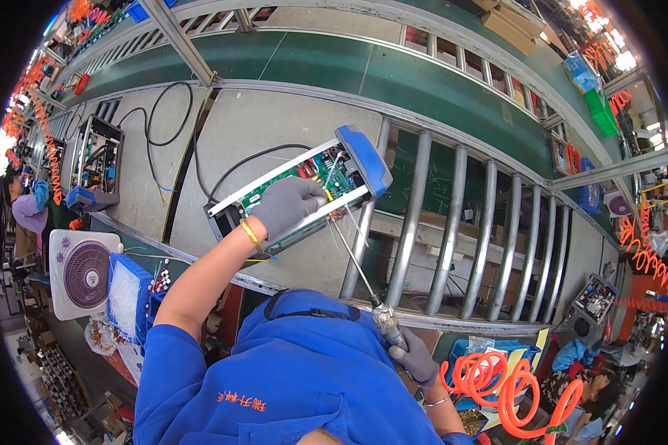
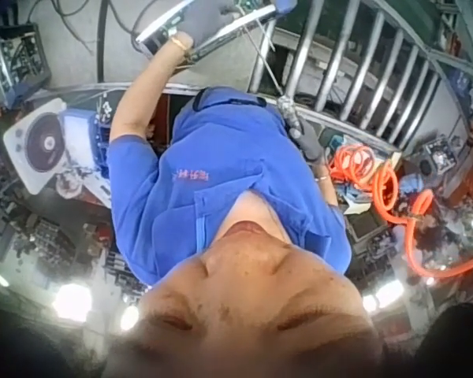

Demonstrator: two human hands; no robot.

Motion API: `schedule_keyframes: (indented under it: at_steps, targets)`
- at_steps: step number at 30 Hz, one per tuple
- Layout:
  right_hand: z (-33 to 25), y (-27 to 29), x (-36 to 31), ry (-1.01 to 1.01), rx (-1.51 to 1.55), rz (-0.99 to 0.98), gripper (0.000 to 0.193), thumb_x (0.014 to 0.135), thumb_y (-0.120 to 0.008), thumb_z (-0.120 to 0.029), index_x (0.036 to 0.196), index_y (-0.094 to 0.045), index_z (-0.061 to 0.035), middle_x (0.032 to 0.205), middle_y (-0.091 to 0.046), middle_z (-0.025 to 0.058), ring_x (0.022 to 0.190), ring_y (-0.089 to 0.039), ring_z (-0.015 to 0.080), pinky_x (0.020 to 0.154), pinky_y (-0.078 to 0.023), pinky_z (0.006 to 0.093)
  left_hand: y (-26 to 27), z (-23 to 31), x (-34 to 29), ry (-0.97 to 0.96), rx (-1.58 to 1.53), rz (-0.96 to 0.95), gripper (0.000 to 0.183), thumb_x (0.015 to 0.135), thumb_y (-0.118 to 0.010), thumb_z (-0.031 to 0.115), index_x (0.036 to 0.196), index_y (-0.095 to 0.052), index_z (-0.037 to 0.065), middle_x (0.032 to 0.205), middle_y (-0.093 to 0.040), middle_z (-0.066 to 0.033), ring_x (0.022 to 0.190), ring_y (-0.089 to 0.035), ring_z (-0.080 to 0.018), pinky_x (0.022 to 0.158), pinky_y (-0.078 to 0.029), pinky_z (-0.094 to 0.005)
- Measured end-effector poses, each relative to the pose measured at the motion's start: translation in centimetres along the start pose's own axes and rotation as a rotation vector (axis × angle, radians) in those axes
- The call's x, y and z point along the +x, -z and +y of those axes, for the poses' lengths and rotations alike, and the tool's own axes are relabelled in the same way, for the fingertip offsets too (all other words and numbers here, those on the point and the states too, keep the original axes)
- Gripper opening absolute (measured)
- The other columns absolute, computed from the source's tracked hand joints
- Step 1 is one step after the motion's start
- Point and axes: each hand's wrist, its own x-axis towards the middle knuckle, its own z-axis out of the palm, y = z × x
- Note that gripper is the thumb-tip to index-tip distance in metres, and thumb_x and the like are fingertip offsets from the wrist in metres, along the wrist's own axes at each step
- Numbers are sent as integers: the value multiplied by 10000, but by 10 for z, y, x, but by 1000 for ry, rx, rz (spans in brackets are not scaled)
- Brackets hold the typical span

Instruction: The person assembles components into a blue metal electronic housing unit by hand, using a power screwdriver to secure screws and pliers and tweezers to manipulate wires and a circuit board.

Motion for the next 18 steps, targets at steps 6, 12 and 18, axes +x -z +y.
schedule_keyframes:
  at_steps: [6,12,18]
  targets:
    - [-1,-5,-1,-26,84,4,779,833,-765,-560,1313,-552,17,955,-572,-14,777,-494,47,634,-397,227,1,-7,6,40,-76,-53,249,916,-691,252,1077,-763,75,980,-760,-121,899,-719,-240,844,-536,-347]
    - [4,-5,1,27,41,-1,804,841,-754,-546,1349,-538,38,1140,-617,57,998,-542,123,881,-452,293,8,-5,8,33,-64,-113,264,920,-672,259,1082,-763,72,962,-757,-129,885,-716,-250,840,-536,-352]
    - [7,-8,-1,30,8,4,828,861,-701,-609,1334,-542,51,1172,-622,82,1060,-546,154,946,-441,320,6,-3,-11,-70,-4,-79,259,928,-647,252,1099,-756,90,995,-742,-149,920,-704,-291,845,-532,-380]
